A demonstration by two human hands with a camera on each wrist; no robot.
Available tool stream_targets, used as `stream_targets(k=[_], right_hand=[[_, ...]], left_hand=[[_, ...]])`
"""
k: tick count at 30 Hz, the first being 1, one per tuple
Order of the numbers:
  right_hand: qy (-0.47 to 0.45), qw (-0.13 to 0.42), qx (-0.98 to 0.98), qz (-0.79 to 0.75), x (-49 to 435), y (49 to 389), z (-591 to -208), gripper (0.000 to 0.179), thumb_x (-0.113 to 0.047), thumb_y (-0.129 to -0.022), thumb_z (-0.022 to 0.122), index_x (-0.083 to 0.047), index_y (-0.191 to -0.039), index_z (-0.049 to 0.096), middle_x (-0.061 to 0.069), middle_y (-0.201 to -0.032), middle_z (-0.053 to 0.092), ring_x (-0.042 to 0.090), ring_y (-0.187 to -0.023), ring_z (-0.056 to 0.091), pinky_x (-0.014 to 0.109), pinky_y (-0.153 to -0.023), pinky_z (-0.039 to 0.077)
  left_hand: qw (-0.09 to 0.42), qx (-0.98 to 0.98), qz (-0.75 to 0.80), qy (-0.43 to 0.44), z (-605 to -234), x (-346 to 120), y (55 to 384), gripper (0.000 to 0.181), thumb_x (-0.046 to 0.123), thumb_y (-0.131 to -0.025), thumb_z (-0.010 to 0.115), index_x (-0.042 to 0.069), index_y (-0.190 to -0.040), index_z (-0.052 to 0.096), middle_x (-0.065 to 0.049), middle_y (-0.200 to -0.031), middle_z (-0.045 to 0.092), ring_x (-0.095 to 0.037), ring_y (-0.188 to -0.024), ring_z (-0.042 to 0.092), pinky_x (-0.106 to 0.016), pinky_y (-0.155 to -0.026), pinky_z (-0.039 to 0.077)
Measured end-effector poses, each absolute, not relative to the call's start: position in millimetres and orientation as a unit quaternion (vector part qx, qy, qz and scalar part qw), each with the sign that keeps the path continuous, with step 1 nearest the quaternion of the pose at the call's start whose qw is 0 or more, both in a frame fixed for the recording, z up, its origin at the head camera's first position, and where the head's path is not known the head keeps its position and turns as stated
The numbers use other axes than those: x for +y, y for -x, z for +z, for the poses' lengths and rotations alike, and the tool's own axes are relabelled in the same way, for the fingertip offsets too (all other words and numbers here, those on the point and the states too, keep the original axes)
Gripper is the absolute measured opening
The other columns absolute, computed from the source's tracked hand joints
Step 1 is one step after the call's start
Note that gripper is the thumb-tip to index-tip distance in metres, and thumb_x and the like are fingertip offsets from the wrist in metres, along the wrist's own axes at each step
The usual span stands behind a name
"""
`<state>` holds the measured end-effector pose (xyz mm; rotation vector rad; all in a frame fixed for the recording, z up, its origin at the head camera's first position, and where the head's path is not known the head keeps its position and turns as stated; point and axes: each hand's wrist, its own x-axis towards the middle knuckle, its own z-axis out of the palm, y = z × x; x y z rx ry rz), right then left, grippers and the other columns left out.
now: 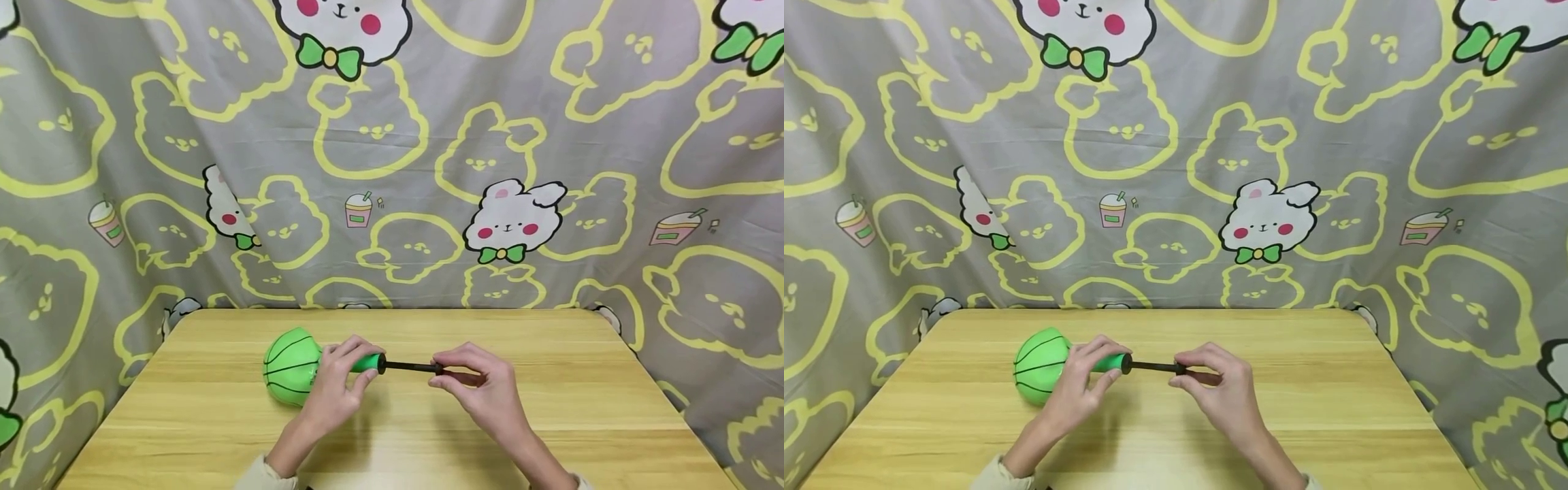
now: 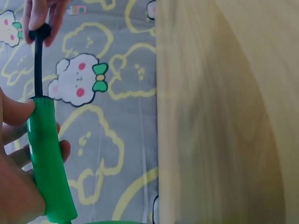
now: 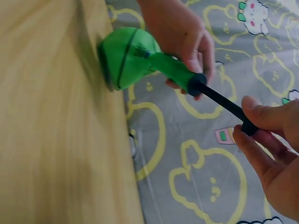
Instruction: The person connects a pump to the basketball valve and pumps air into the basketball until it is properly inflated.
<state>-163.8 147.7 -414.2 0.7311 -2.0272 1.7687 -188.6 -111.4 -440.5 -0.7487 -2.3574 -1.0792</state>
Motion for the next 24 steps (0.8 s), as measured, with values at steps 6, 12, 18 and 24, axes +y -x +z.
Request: stream_targets(k=[6,12,18,24], right_hand=[[-0.258,0.197,-0.707,0.629,134.6,163.8,-424.1,0.031,0.008,-0.076,0.084,-0.004,-0.104,0.079,0.013,-0.096,0.074,0.027,-0.088,0.074,0.036,-0.071,0.060],[-0.260,0.200,-0.703,0.631,124.9,163.7,-433.6,0.029,0.005,-0.077,0.084,-0.004,-0.103,0.079,0.011,-0.096,0.073,0.026,-0.089,0.074,0.035,-0.071,0.060],[-0.255,0.187,-0.699,0.642,117.7,161.5,-439.1,0.028,0.003,-0.078,0.084,-0.006,-0.103,0.079,0.012,-0.096,0.073,0.026,-0.090,0.074,0.036,-0.072,0.060],[-0.227,0.140,-0.704,0.658,114.5,161.5,-441.0,0.025,0.001,-0.079,0.084,-0.008,-0.102,0.078,0.013,-0.097,0.071,0.026,-0.092,0.073,0.035,-0.074,0.059]], left_hand=[[0.227,-0.853,-0.381,0.275,-441.5,-104.3,186.5,0.034,0.003,-0.081,0.078,0.014,-0.114,0.074,0.009,-0.108,0.065,-0.009,-0.099,0.060,-0.044,-0.091,0.035],[0.226,-0.849,-0.381,0.289,-443.9,-99.9,183.8,0.031,0.005,-0.082,0.078,0.013,-0.112,0.074,0.011,-0.102,0.062,-0.005,-0.093,0.059,-0.043,-0.089,0.035],[0.224,-0.847,-0.380,0.298,-447.0,-94.9,180.9,0.029,0.006,-0.082,0.078,0.013,-0.110,0.075,0.012,-0.100,0.062,-0.004,-0.090,0.059,-0.042,-0.088,0.036],[0.216,-0.846,-0.380,0.306,-449.3,-92.5,179.5,0.028,0.008,-0.083,0.077,0.014,-0.110,0.075,0.013,-0.101,0.062,-0.004,-0.092,0.059,-0.042,-0.089,0.037]])
